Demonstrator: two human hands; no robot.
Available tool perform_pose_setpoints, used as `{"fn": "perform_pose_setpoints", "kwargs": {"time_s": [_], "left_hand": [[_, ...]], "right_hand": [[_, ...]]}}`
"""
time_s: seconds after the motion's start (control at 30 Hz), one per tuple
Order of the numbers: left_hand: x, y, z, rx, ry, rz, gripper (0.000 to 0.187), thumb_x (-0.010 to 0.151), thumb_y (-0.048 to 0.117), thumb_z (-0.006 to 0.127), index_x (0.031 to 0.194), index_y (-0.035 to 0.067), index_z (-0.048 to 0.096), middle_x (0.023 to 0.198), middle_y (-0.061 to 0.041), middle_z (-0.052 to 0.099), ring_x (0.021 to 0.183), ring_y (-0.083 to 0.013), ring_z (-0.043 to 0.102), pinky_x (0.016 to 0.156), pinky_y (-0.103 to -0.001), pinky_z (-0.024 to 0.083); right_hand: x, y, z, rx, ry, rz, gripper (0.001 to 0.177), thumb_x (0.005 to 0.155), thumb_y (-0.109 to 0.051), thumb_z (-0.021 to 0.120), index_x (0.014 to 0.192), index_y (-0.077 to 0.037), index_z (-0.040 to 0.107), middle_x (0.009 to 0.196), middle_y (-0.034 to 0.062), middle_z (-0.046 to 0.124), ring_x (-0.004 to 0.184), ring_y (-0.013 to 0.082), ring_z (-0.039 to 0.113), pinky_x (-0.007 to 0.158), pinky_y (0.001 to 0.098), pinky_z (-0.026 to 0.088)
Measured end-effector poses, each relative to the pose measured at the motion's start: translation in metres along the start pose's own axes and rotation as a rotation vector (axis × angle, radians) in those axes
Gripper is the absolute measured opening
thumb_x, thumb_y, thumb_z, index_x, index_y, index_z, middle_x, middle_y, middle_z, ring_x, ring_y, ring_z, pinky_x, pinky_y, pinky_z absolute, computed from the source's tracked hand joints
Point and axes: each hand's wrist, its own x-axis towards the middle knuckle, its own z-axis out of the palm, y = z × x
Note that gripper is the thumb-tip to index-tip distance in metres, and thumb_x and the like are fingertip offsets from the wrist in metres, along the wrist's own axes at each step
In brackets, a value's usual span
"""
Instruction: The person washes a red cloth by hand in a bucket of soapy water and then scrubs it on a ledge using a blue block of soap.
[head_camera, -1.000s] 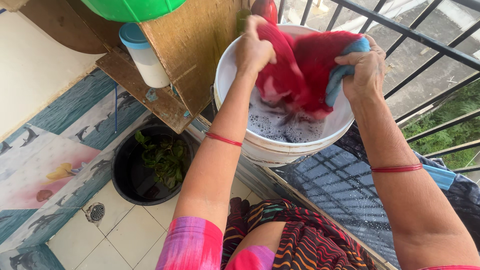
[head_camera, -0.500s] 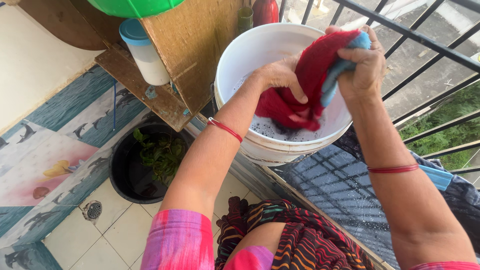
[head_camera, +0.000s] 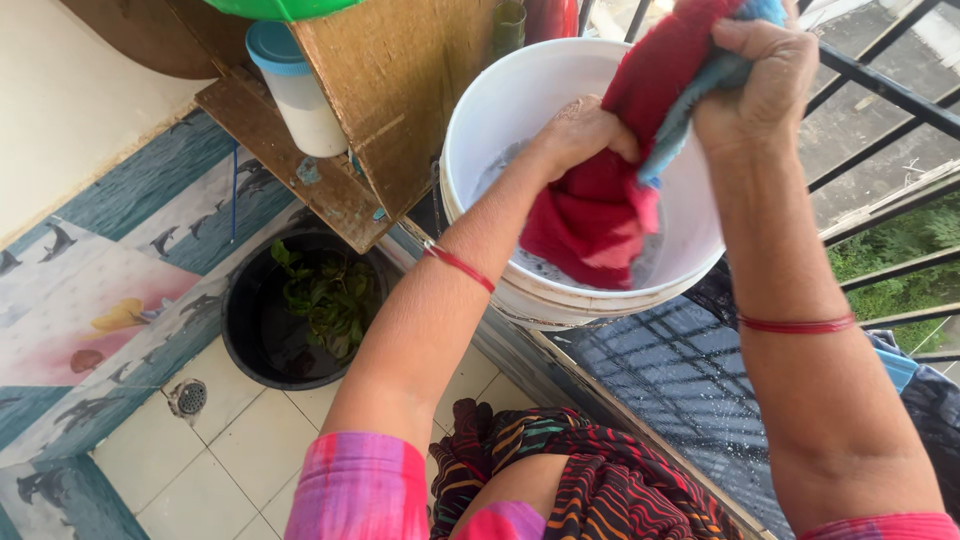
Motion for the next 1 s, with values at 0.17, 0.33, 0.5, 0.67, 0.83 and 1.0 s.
{"fn": "perform_pose_setpoints", "kwargs": {"time_s": [0.17, 0.33, 0.5, 0.67, 0.83, 1.0], "left_hand": [[0.013, 0.003, -0.02, 0.089, 0.509, -0.059, 0.046, 0.054, 0.024, 0.079, 0.098, 0.011, 0.08, 0.095, -0.017, 0.078, 0.092, -0.0287, 0.07, 0.086, -0.034, 0.054], [0.02, -0.01, -0.042, -0.604, 0.69, 0.173, 0.035, 0.053, 0.005, 0.068, 0.088, 0.003, 0.074, 0.084, -0.01, 0.077, 0.082, -0.0251, 0.071, 0.082, -0.034, 0.052], [0.028, -0.024, -0.047, -0.887, 0.822, 0.27, 0.026, 0.063, -0.005, 0.068, 0.089, -0.008, 0.069, 0.084, -0.01, 0.069, 0.082, -0.0255, 0.064, 0.085, -0.037, 0.049], [0.018, -0.015, -0.039, -0.944, 0.82, 0.294, 0.033, 0.064, -0.007, 0.065, 0.096, -0.005, 0.07, 0.091, -0.013, 0.074, 0.083, -0.0261, 0.068, 0.084, -0.037, 0.052], [-0.003, 0.009, -0.035, -0.589, 0.893, 0.183, 0.036, 0.064, 0.003, 0.067, 0.1, 0.004, 0.069, 0.093, -0.01, 0.076, 0.088, -0.027, 0.073, 0.088, -0.036, 0.053], [-0.006, 0.014, -0.034, -0.398, 0.923, 0.099, 0.031, 0.065, 0.01, 0.065, 0.095, 0.007, 0.066, 0.09, -0.012, 0.079, 0.089, -0.0319, 0.077, 0.089, -0.04, 0.055]], "right_hand": [[-0.016, -0.012, 0.006, -0.648, 0.055, 0.168, 0.052, 0.08, 0.013, 0.057, 0.128, -0.007, 0.06, 0.122, 0.0114, 0.068, 0.109, 0.0244, 0.072, 0.097, 0.0383, 0.063], [-0.013, 0.019, -0.02, -1.341, -0.303, 0.516, 0.061, 0.078, 0.006, 0.069, 0.138, -0.006, 0.06, 0.129, 0.0163, 0.068, 0.114, 0.0272, 0.068, 0.095, 0.0367, 0.06], [-0.006, 0.047, -0.028, -1.749, -0.683, 0.669, 0.074, 0.065, -0.014, 0.09, 0.133, -0.005, 0.061, 0.125, 0.0194, 0.067, 0.112, 0.0342, 0.064, 0.091, 0.0458, 0.051], [0.008, 0.086, -0.079, -1.895, -1.104, 0.905, 0.05, 0.074, -0.037, 0.079, 0.115, -0.009, 0.074, 0.106, 0.0138, 0.082, 0.103, 0.0264, 0.076, 0.091, 0.041, 0.058], [-0.003, 0.164, -0.079, -2.028, -1.419, 1.285, 0.057, 0.069, -0.044, 0.081, 0.116, -0.012, 0.075, 0.112, 0.0128, 0.077, 0.108, 0.0272, 0.07, 0.094, 0.0403, 0.054], [-0.033, 0.205, -0.066, -1.87, -1.536, 1.418, 0.061, 0.065, -0.035, 0.081, 0.122, -0.013, 0.071, 0.114, 0.0121, 0.076, 0.109, 0.0259, 0.068, 0.095, 0.0389, 0.053]]}}
